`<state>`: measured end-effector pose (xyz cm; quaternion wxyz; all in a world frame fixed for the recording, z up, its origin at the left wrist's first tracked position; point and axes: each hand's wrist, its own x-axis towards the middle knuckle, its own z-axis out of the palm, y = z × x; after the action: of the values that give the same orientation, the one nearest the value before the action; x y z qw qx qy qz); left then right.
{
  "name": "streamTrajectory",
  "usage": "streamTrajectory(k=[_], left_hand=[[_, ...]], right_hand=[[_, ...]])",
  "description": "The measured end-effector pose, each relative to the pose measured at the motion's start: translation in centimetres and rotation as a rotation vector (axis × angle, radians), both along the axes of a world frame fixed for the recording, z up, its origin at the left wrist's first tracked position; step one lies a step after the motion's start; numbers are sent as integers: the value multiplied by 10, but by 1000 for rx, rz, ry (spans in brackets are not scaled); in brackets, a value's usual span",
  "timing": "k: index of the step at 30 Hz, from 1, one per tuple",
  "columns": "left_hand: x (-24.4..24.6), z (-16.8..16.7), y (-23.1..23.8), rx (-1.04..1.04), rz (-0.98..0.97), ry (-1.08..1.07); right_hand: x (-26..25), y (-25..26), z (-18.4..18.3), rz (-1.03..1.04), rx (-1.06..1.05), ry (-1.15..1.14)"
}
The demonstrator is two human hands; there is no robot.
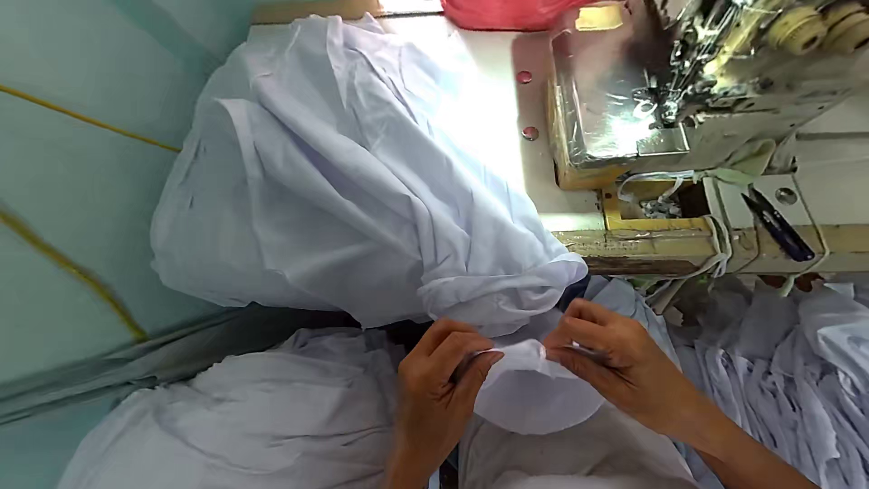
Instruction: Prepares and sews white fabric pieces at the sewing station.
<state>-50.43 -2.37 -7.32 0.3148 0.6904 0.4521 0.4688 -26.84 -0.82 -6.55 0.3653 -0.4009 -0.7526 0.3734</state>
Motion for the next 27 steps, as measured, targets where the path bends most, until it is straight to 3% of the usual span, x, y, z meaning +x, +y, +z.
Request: streamTrajectory(k=[3, 6, 11, 16, 21, 24, 27], left_hand=[[1, 10, 16, 62, 82, 127], [1, 13, 42, 87, 98, 427], [11, -10, 68, -19, -17, 676], [4, -4, 53, 191, 134, 602], [0, 23, 29, 438, 199, 444], [0, 37, 16, 513, 240, 433], [0, 39, 10, 499, 361, 553]], right_hand=[[-2, 23, 15, -51, 65, -205], [-8, 54, 21, 0, 69, -420], [-19, 82, 15, 143, -197, -619], [-6, 57, -7, -13, 267, -324], [-11, 38, -13, -226, 832, -199], [-15, 42, -7, -272, 1009, -194], [-18, 47, 0, -261, 1080, -228]])
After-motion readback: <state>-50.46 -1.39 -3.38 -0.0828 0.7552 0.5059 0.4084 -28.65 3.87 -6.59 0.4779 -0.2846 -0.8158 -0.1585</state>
